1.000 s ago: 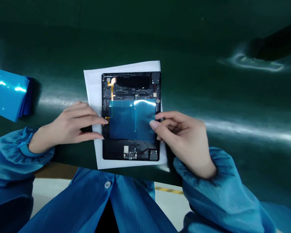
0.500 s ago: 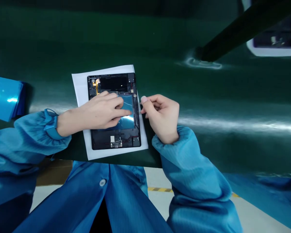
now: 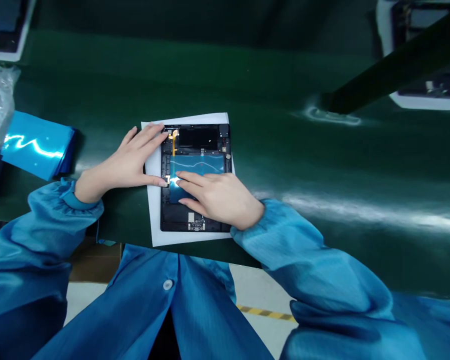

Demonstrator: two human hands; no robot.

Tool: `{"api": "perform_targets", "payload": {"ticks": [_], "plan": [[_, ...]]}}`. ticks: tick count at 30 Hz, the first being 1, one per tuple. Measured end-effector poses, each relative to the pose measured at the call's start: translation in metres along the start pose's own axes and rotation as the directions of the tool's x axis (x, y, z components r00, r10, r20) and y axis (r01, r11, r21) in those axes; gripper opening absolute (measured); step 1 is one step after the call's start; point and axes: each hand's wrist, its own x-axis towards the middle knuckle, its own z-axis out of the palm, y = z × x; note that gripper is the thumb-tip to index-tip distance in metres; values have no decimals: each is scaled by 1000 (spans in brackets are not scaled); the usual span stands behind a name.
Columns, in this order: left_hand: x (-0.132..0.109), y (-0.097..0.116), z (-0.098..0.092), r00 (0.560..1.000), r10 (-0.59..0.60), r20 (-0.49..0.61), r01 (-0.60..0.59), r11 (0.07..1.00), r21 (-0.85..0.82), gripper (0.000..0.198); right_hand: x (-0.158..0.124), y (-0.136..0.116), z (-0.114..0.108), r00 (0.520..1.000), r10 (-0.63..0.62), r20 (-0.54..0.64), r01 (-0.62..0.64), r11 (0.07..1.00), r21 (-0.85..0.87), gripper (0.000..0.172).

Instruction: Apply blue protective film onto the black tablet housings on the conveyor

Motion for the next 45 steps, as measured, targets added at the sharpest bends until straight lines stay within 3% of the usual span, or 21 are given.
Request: {"api": "perform_targets", "payload": {"ticks": [5, 11, 16, 21, 27, 31, 33, 37, 39, 45], "plan": [[2, 2, 5, 999, 0, 39, 1, 1000, -1, 132, 26, 12, 1, 999, 36, -3, -36, 993, -114, 40], [3, 3, 7, 999, 13, 35, -13, 1000, 4, 133, 7, -6, 3, 997, -72, 25, 74, 991, -111, 43], [5, 6, 5, 998, -10, 61, 11, 1000, -11, 135, -5, 4, 4, 979, 117, -166, -155, 959, -238, 34], [6, 8, 3, 996, -44, 82, 45, 999, -17, 133, -17, -21, 8, 978, -161, -131, 124, 959, -256, 40], [6, 9, 2, 997, -39, 67, 41, 998, -37, 131, -20, -31, 8, 973, -77, -219, 12, 959, -282, 35], [6, 9, 1, 997, -34, 63, 37, 998, -47, 130, -28, -32, 7, 977, -165, -135, 128, 960, -247, 39], [6, 9, 2, 998, -33, 62, 36, 998, -49, 131, -33, -24, 6, 981, -115, -157, 77, 969, -233, 34], [6, 6, 2, 997, -30, 72, 35, 997, -67, 135, -37, 14, 5, 958, 96, -272, -162, 959, -233, 29], [7, 5, 3, 997, -33, 67, 38, 996, -80, 135, -40, 27, 5, 948, 125, -294, -199, 951, -237, 29], [6, 7, 6, 996, -51, 76, 56, 996, -71, 137, -74, 7, 5, 965, -59, -256, 4, 977, -212, 30]]}}
